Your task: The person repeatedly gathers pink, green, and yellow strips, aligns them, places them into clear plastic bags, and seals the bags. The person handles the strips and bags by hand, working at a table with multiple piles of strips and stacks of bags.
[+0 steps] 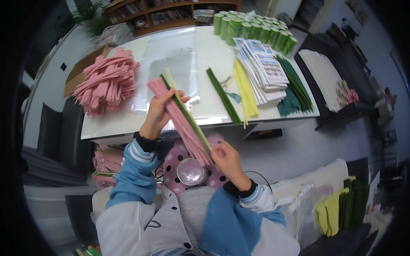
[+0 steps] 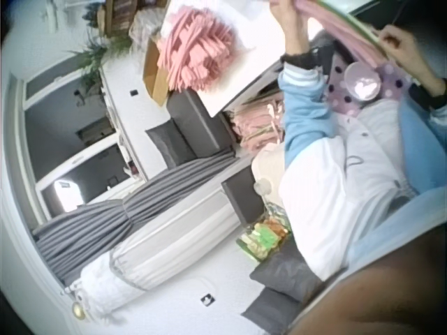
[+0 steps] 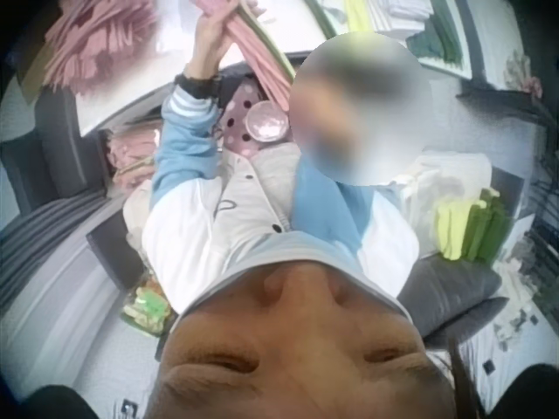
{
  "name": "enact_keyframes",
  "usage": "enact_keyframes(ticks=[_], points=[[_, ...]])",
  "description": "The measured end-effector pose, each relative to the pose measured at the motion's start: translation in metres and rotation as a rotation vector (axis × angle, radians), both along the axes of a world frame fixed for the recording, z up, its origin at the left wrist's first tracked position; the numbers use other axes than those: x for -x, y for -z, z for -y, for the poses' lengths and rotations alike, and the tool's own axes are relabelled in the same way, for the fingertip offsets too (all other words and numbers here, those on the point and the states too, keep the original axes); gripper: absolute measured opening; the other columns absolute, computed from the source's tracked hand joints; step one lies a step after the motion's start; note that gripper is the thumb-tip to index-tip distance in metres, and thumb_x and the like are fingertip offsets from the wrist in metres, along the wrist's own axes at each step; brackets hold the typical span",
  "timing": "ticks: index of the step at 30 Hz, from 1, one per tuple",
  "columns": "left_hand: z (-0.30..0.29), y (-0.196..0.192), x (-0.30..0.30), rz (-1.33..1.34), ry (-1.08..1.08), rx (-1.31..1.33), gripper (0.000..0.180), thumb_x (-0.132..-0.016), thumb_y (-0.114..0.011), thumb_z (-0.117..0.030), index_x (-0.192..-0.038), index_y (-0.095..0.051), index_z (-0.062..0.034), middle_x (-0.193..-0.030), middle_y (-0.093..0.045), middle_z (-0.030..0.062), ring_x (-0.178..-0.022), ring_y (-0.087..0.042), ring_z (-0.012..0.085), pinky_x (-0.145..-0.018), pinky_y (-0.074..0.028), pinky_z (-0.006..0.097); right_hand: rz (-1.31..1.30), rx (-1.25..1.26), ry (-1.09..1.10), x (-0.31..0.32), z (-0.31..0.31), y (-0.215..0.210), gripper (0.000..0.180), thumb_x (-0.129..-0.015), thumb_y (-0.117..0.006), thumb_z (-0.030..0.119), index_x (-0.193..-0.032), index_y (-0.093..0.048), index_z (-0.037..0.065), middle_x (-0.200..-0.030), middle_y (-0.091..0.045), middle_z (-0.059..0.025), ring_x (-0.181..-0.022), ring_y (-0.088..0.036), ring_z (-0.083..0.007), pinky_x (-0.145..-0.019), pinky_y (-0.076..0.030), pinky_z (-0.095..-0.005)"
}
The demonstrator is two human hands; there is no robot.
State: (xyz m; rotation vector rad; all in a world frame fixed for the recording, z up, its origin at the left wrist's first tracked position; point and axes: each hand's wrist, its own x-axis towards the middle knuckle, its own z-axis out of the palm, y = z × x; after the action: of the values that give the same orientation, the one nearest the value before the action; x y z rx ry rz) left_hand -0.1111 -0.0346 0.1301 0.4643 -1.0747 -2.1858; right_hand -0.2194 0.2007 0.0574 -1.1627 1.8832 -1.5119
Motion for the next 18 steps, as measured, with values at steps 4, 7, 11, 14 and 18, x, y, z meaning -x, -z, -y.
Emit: enact_keyframes(ticks=[4, 7, 11, 14, 18], points=[[0.0, 0.005, -0.003, 0.0, 0.014, 0.035, 0.016, -0.09, -0.058, -0.017, -0.093, -0.056, -0.001, -0.084, -0.06, 0.0073, -0.077, -0.062, 0.0187, -0.091, -0.049, 0.042, -0.023, -0.016, -0.058, 0.005, -0.007, 0.002, 0.008, -0.079, -0.067, 0.004, -0.079, -0.061, 0.0, -0.07, -0.051, 0.0003, -0.057, -0.043, -0.0035, -0.051, -0.034, -0.0185], [0.0, 0.006, -0.007, 0.026, 0.002, 0.07, 0.015, -0.09, -0.056, -0.015, -0.093, -0.057, -0.0002, -0.083, -0.06, 0.007, -0.077, -0.062, 0.0179, -0.089, -0.05, 0.041, -0.075, -0.027, -0.09, 0.025, -0.005, 0.007, 0.007, -0.079, -0.068, 0.006, -0.082, -0.062, 0.003, -0.07, -0.054, 0.0011, -0.057, -0.045, -0.0041, -0.05, -0.036, -0.0201], [-0.001, 0.006, -0.011, 0.099, -0.041, 0.082, 0.015, -0.09, -0.056, -0.015, -0.092, -0.058, 0.0003, -0.083, -0.061, 0.0079, -0.079, -0.064, 0.0204, -0.08, -0.052, 0.036, -0.629, -0.169, 0.501, 0.085, 0.016, 0.023, 0.021, -0.081, -0.067, 0.025, -0.082, -0.061, 0.005, -0.073, -0.063, -0.0079, -0.057, -0.058, -0.0238, -0.053, -0.045, -0.0351], [-0.002, 0.008, -0.01, 0.097, -0.048, 0.076, 0.016, -0.089, -0.057, -0.014, -0.092, -0.058, 0.0015, -0.084, -0.062, 0.0092, -0.08, -0.065, 0.022, -0.075, -0.053, 0.033, -0.842, -0.389, 0.599, 0.113, 0.034, 0.038, 0.025, -0.083, -0.064, 0.025, -0.078, -0.06, 0.001, -0.074, -0.064, -0.0145, -0.065, -0.062, -0.0331, -0.058, -0.048, -0.0427], [-0.003, 0.012, -0.008, 0.097, -0.046, 0.063, 0.018, -0.089, -0.058, -0.014, -0.092, -0.058, 0.0038, -0.084, -0.063, 0.0112, -0.08, -0.066, 0.0224, -0.071, -0.055, 0.031, -0.751, -0.674, 0.482, 0.132, 0.053, 0.053, 0.03, -0.083, -0.062, 0.029, -0.075, -0.063, 0.0, -0.069, -0.063, -0.0188, -0.067, -0.063, -0.0357, -0.06, -0.05, -0.0438]])
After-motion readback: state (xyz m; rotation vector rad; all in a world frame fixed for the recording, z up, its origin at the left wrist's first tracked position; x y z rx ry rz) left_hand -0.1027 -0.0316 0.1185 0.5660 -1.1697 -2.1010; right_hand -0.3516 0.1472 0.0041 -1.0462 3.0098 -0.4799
